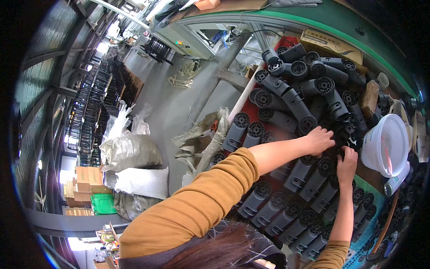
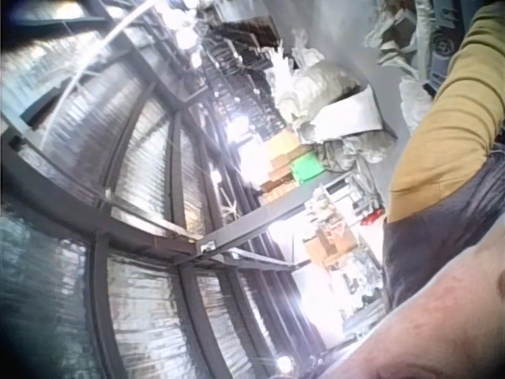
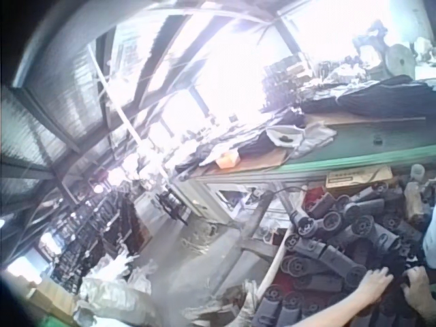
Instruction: The person retrieves small black plastic parts from a sack and cleans them one by one using a toothbrush and water from a bucket. After cleaning, the parts are placed into gray cylindrical holders arranged on a workbench.
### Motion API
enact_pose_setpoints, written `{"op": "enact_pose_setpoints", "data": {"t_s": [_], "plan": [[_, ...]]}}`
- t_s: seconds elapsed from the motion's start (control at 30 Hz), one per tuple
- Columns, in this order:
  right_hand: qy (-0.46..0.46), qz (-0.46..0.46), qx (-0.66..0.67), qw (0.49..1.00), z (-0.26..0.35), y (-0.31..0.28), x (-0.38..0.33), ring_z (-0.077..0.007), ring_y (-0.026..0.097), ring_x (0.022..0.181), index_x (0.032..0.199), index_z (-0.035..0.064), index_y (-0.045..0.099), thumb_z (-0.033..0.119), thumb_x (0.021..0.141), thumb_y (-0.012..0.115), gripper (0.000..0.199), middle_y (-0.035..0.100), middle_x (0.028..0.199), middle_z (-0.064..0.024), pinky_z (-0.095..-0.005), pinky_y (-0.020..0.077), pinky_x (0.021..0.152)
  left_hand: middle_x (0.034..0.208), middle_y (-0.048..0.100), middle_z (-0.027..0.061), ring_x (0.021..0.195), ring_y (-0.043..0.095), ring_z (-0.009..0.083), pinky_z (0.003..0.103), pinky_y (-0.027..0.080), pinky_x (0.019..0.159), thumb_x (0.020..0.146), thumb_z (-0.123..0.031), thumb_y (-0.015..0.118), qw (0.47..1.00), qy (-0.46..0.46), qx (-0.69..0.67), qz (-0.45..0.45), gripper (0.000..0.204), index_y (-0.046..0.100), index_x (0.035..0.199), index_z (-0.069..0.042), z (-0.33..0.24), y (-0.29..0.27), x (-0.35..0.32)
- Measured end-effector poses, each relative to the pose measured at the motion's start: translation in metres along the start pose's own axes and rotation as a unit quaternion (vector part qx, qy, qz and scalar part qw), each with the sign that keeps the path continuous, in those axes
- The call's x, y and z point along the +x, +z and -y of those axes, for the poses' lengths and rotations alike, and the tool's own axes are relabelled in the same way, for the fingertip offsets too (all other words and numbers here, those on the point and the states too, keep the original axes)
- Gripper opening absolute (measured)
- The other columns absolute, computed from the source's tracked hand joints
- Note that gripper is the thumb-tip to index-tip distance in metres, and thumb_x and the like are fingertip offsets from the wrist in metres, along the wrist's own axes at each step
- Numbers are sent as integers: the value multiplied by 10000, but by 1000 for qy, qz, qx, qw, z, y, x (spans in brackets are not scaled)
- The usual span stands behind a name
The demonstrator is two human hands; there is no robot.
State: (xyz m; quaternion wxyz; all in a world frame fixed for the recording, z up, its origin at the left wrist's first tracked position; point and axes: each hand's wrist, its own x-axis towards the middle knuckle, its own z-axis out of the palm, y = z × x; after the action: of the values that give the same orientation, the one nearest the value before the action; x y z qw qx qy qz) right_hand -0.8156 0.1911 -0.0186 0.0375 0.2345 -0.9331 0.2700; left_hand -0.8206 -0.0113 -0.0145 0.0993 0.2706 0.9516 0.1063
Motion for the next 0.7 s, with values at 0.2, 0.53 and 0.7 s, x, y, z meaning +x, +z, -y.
{"op": "enact_pose_setpoints", "data": {"t_s": [0.2, 0.53, 0.7], "plan": [[27, 3, -69, 997, -15, 2, -14, -344, 528, 982, 1062, 6, 566, 10, 824, 596, 240, 589, 1000, -141, -421, 434, 850, 1182, 570, 76, 1054, 580, 294, 414, 439, 884, 647, -334, 819, 991, 25, 33, 124, 500, 655, 1096, -188, -2, -5, 18], [15, -108, 16, 994, -49, 6, -36, -359, 533, 1014, 1113, 3, 557, -50, 816, 552, 302, 583, 1062, -157, -431, 424, 879, 1174, 591, 19, 1179, 499, 254, 461, 361, 934, 614, -372, 836, 979, 69, 99, 164, 598, 642, 1169, -263, 4, -28, 6], [54, -91, 8, 994, -37, -4, -39, -325, 553, 975, 1096, 7, 565, -29, 832, 577, 266, 578, 1034, -142, -386, 437, 859, 1040, 659, 12, 1042, 600, 193, 478, 351, 920, 655, -320, 806, 971, 96, 100, 193, 467, 677, 1100, -260, 6, -29, 6]]}}
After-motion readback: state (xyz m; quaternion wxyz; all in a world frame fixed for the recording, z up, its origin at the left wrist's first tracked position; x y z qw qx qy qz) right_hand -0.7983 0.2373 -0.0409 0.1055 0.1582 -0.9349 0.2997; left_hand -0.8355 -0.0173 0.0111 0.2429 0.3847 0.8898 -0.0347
